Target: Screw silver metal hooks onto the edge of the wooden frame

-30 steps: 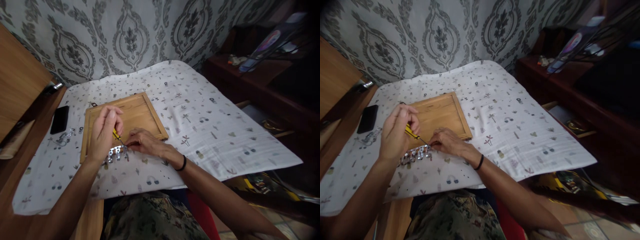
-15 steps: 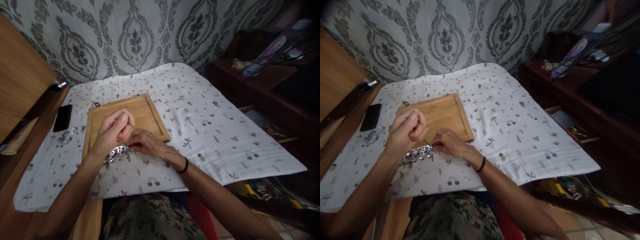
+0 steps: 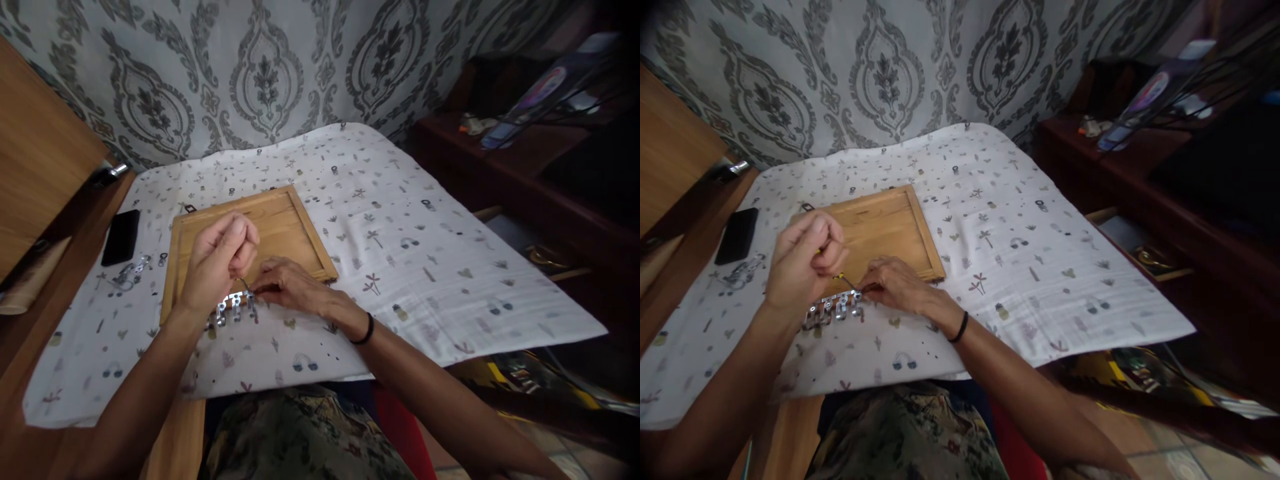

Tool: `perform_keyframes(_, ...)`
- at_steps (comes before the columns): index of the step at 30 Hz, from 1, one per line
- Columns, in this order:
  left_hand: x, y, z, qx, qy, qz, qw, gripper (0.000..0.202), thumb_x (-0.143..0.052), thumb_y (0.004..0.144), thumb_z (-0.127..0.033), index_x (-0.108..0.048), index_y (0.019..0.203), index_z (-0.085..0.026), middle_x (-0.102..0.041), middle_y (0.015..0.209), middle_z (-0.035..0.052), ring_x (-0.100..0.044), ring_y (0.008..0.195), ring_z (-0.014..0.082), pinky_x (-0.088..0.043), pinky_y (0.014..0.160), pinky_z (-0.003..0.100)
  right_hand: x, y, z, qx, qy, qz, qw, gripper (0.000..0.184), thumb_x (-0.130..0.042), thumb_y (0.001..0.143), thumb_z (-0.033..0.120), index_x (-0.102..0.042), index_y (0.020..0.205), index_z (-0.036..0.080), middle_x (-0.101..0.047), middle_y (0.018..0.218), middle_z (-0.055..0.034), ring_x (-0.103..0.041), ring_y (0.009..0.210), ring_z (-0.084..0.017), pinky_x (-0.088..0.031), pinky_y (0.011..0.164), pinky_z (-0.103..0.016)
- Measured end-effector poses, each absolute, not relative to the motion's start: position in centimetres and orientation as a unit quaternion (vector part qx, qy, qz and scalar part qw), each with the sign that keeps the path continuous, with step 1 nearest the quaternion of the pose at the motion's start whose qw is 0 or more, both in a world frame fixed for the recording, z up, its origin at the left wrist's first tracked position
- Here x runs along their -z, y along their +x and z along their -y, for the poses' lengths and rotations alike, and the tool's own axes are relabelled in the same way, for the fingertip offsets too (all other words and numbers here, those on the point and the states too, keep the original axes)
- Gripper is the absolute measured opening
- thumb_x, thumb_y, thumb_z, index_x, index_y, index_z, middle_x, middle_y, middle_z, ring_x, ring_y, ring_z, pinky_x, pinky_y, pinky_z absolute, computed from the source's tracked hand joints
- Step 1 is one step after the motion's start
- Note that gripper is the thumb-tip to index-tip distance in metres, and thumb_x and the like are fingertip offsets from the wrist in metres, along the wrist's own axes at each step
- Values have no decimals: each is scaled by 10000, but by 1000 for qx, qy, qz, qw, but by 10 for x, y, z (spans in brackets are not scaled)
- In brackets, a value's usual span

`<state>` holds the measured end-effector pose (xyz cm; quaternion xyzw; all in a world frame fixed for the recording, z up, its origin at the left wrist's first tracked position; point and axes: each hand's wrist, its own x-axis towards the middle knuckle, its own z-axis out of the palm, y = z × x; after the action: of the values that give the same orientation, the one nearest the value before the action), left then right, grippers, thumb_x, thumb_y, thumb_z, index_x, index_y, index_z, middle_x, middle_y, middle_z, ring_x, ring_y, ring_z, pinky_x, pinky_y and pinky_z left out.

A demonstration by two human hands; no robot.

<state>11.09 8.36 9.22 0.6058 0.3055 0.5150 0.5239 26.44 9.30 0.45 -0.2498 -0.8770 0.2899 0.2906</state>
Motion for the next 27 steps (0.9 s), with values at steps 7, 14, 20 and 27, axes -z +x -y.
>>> perform_keyframes(7, -88, 119, -68, -596, 566, -385, 420, 300, -632, 963, -459, -594, 821, -197, -407, 574, -54, -383, 494, 83, -344, 473, 190, -4, 265, -93, -284, -259, 878, 284, 99, -720, 908, 136, -791, 968, 170, -695, 873, -46, -609, 832, -166, -444, 794, -290)
perform_keyframes(14, -92, 115, -87, -524, 589, -302, 537, 411, -681, 904, -531, -571, 710, -185, -209, 454, -109, -140, 371, 47, -179, 365, 185, -4, 265, -93, -281, -249, 882, 284, 93, -709, 919, 140, -787, 959, 170, -681, 852, -38, -600, 813, -163, -440, 802, -294)
perform_keyframes(20, -87, 114, -75, -569, 587, -366, 445, 326, -638, 956, -472, -590, 799, -190, -408, 536, -57, -376, 456, 77, -331, 447, 190, -6, 265, -92, -288, -256, 881, 276, 113, -712, 914, 134, -790, 988, 168, -684, 868, -43, -603, 824, -166, -443, 798, -291)
perform_keyframes(27, -86, 125, -75, -584, 576, -329, 468, 351, -626, 957, -491, -577, 770, -199, -266, 481, -97, -202, 394, 65, -200, 385, 203, -5, 264, -92, -291, -261, 878, 275, 105, -708, 917, 135, -789, 965, 180, -689, 887, -44, -608, 835, -165, -450, 798, -294)
